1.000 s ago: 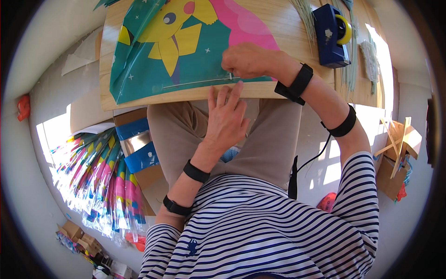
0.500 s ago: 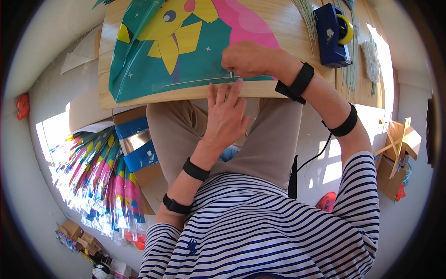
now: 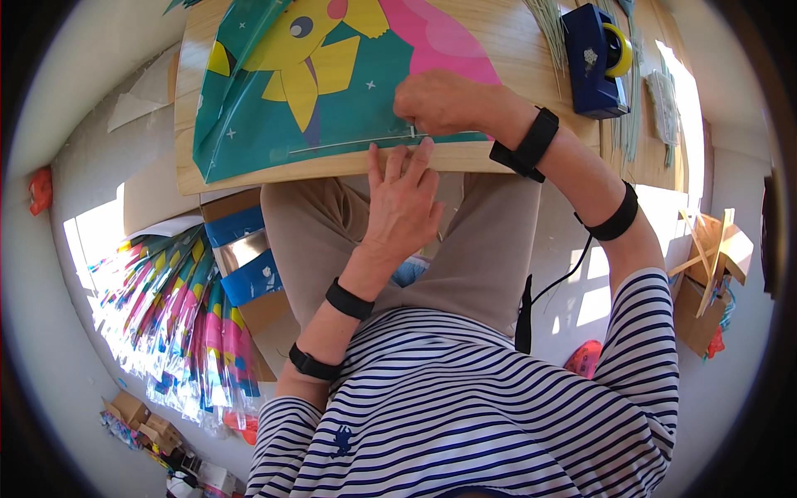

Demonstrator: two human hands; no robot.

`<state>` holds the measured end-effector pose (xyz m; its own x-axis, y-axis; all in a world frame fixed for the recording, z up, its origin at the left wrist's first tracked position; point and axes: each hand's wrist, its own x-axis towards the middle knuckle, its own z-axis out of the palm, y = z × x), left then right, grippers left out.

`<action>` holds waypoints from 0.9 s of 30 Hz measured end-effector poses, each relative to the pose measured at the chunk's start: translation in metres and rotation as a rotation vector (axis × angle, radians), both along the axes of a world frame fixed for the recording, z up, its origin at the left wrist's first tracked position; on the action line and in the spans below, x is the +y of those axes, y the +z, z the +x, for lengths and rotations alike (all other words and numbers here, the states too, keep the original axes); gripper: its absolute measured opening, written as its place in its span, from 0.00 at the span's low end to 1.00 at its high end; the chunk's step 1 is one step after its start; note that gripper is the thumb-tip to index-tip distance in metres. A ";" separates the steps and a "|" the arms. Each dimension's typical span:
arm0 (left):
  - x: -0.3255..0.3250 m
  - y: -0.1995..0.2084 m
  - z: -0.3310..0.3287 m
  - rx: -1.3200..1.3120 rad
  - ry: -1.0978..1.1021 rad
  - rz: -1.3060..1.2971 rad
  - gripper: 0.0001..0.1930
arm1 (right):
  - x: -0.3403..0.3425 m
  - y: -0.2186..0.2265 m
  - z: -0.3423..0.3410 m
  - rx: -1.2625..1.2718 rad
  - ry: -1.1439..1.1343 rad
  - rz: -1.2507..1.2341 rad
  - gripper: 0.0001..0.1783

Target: Assembling a colorful kite by attaching structural elements and decorative ribbons.

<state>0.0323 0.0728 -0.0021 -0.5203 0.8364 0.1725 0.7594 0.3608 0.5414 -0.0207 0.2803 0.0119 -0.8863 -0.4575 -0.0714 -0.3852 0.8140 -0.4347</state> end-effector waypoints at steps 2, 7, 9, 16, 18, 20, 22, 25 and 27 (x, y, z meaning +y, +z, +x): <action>0.002 0.001 0.000 0.007 0.006 0.013 0.17 | 0.000 0.000 0.000 0.015 -0.026 0.079 0.04; 0.003 0.000 -0.001 0.029 0.008 -0.002 0.16 | -0.013 0.027 -0.010 -0.165 -0.130 0.331 0.05; 0.003 0.000 0.000 0.036 0.012 -0.005 0.16 | -0.013 0.031 -0.010 -0.164 -0.158 0.311 0.06; 0.005 0.002 0.000 0.073 0.017 -0.022 0.16 | 0.005 0.033 -0.014 0.173 -0.513 0.013 0.11; 0.006 0.003 0.000 0.074 0.022 -0.021 0.16 | 0.007 0.026 0.004 0.107 -0.561 -0.146 0.11; 0.006 0.002 0.001 0.078 0.023 -0.010 0.17 | 0.006 0.007 0.032 0.045 -0.617 -0.251 0.11; 0.006 0.001 0.001 0.073 0.021 -0.007 0.17 | 0.000 -0.008 0.057 -0.016 -0.683 -0.304 0.10; 0.005 0.000 0.000 0.073 0.020 -0.025 0.18 | -0.011 -0.012 0.065 -0.057 -0.791 -0.353 0.09; 0.005 -0.001 0.000 0.078 0.019 -0.021 0.16 | -0.018 -0.012 0.060 -0.065 -0.844 -0.307 0.10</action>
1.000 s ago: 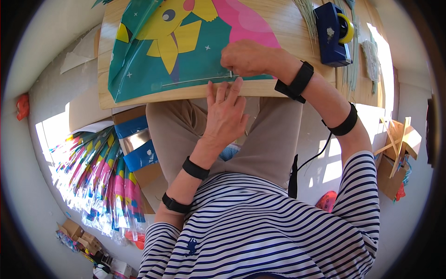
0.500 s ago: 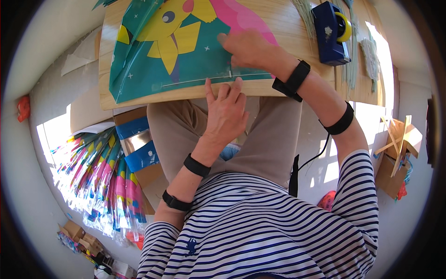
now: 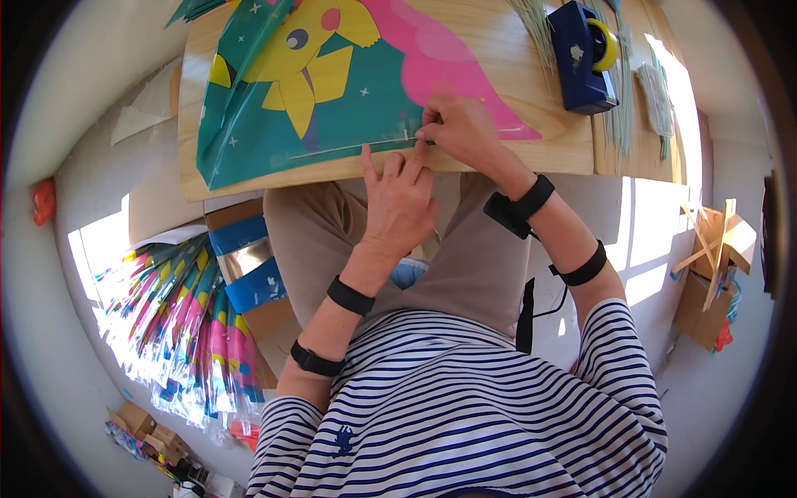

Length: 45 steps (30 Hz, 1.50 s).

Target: Assembling a colorful kite by attaching structural elements and decorative ribbons.

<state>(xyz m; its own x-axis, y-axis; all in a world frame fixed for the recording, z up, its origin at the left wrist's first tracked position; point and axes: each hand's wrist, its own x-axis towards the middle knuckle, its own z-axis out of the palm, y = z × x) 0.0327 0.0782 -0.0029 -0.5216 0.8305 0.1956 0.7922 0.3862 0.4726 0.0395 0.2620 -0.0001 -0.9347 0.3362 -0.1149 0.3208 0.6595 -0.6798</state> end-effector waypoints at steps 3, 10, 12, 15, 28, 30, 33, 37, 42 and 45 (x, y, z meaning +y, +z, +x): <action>0.001 0.001 0.000 0.007 -0.003 0.030 0.13 | -0.003 0.000 -0.006 -0.036 -0.036 0.061 0.10; 0.002 0.000 0.002 -0.001 0.006 0.005 0.16 | -0.010 0.000 -0.025 -0.175 -0.111 0.255 0.10; 0.002 0.000 0.002 -0.001 0.005 0.002 0.16 | -0.012 -0.004 -0.024 -0.107 -0.150 0.232 0.07; 0.002 0.002 0.001 -0.003 0.000 0.022 0.16 | -0.008 -0.009 -0.022 -0.026 -0.183 0.110 0.06; 0.000 -0.005 0.004 -0.011 0.011 0.054 0.15 | -0.033 -0.006 -0.043 -0.091 -0.074 0.351 0.07; -0.001 -0.006 0.003 -0.013 0.009 0.072 0.15 | -0.027 -0.007 -0.041 -0.063 -0.121 0.208 0.07; -0.003 -0.003 0.003 -0.032 0.004 0.057 0.16 | -0.018 -0.010 -0.032 0.005 -0.171 0.123 0.10; -0.005 0.001 0.005 -0.048 0.019 0.021 0.17 | -0.018 -0.005 -0.029 -0.042 -0.094 0.171 0.08; -0.007 0.000 0.005 -0.070 0.012 0.011 0.16 | -0.027 -0.003 -0.033 -0.189 -0.186 0.138 0.06; -0.008 -0.003 0.004 -0.059 0.015 0.030 0.16 | -0.037 -0.001 -0.040 -0.214 -0.221 0.213 0.07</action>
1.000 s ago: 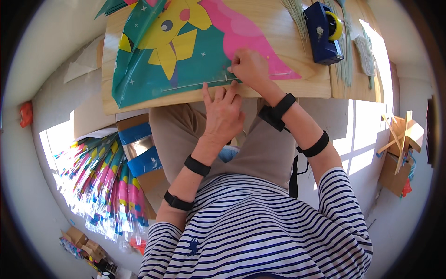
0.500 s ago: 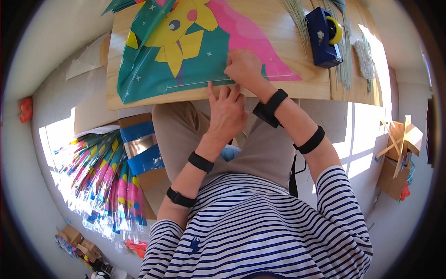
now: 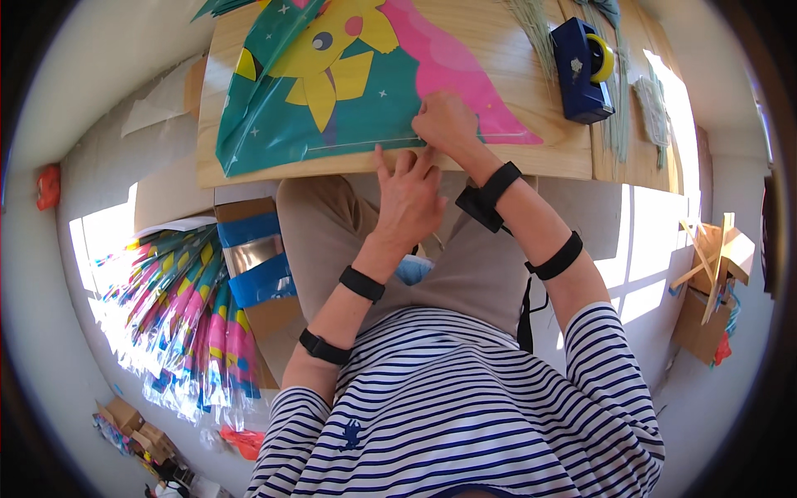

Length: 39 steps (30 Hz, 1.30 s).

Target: Assembling a colorful kite by attaching structural elements and decorative ribbons.

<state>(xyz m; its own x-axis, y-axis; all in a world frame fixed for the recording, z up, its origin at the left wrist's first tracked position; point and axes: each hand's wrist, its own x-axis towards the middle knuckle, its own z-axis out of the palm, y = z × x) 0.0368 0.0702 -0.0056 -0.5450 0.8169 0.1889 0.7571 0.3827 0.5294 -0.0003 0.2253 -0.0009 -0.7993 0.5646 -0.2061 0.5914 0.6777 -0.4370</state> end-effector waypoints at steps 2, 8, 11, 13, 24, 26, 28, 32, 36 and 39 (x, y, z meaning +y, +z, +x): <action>0.002 -0.008 0.002 0.027 0.011 0.015 0.17 | -0.009 0.001 -0.005 -0.001 0.011 0.081 0.08; 0.001 -0.007 0.002 -0.002 0.017 0.034 0.16 | -0.001 -0.007 0.000 0.039 0.063 -0.021 0.11; 0.001 -0.011 0.004 0.025 0.046 0.056 0.15 | 0.008 -0.006 0.005 0.034 0.108 -0.140 0.09; 0.001 -0.011 0.004 0.029 0.039 0.025 0.15 | 0.005 -0.003 0.006 -0.025 0.120 -0.140 0.09; -0.072 0.013 -0.042 0.113 0.222 0.054 0.24 | 0.009 -0.009 0.045 0.356 0.089 -0.145 0.11; -0.104 0.005 -0.058 0.143 0.313 0.013 0.27 | 0.011 -0.007 0.069 0.431 0.112 0.067 0.17; -0.125 0.003 -0.068 0.186 0.377 -0.035 0.29 | 0.018 -0.007 0.090 0.470 0.198 0.380 0.25; -0.134 0.006 -0.072 0.215 0.375 -0.132 0.36 | 0.027 -0.019 0.126 0.252 0.259 0.479 0.41; -0.130 0.002 -0.079 0.249 0.312 -0.186 0.44 | 0.036 -0.025 0.143 0.180 0.253 0.501 0.49; -0.130 -0.002 -0.077 0.253 0.295 -0.268 0.47 | 0.035 -0.027 0.145 0.158 0.247 0.498 0.50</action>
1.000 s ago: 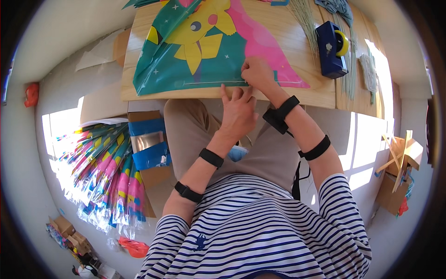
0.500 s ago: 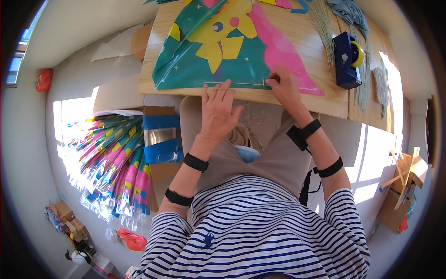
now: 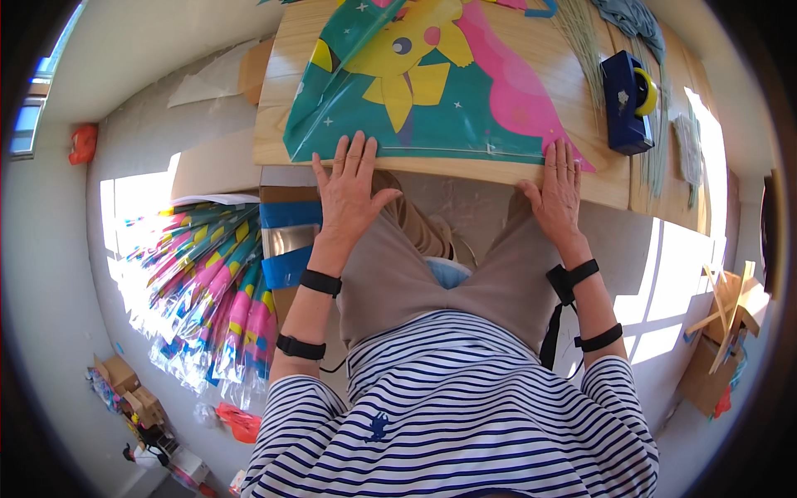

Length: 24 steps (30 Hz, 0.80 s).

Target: Assembling a colorful kite by attaching structural elements and decorative ribbons.

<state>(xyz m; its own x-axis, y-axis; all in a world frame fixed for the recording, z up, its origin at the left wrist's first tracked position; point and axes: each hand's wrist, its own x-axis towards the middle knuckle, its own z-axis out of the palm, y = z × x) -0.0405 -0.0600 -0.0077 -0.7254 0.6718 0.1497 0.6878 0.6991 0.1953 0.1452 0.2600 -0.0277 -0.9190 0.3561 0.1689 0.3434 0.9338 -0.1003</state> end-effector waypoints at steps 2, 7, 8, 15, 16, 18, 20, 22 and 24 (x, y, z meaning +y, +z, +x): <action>0.002 -0.001 0.003 -0.001 -0.003 -0.040 0.48 | 0.001 -0.001 0.002 -0.002 -0.001 0.004 0.50; 0.001 -0.001 0.006 0.031 -0.023 -0.097 0.49 | 0.000 -0.001 0.004 0.012 0.010 0.008 0.50; 0.001 -0.002 0.007 0.041 -0.027 -0.105 0.49 | 0.000 -0.002 0.005 0.007 0.008 0.007 0.50; 0.003 0.003 0.001 -0.019 0.022 -0.096 0.47 | 0.001 0.000 0.005 -0.001 0.010 -0.011 0.51; 0.003 0.005 0.002 -0.054 0.049 -0.085 0.46 | 0.001 0.000 0.005 -0.002 0.015 -0.011 0.51; 0.008 0.010 0.009 0.000 -0.067 -0.055 0.47 | 0.000 0.001 0.004 0.005 0.002 0.007 0.51; 0.010 0.009 0.016 -0.003 -0.121 -0.035 0.47 | 0.000 0.000 0.007 0.008 0.000 0.013 0.51; 0.011 0.003 0.018 -0.047 -0.108 -0.016 0.47 | 0.003 -0.003 0.007 0.024 0.011 0.017 0.52; 0.011 0.004 0.016 -0.083 -0.108 -0.062 0.48 | 0.004 -0.003 0.009 0.008 0.002 -0.012 0.53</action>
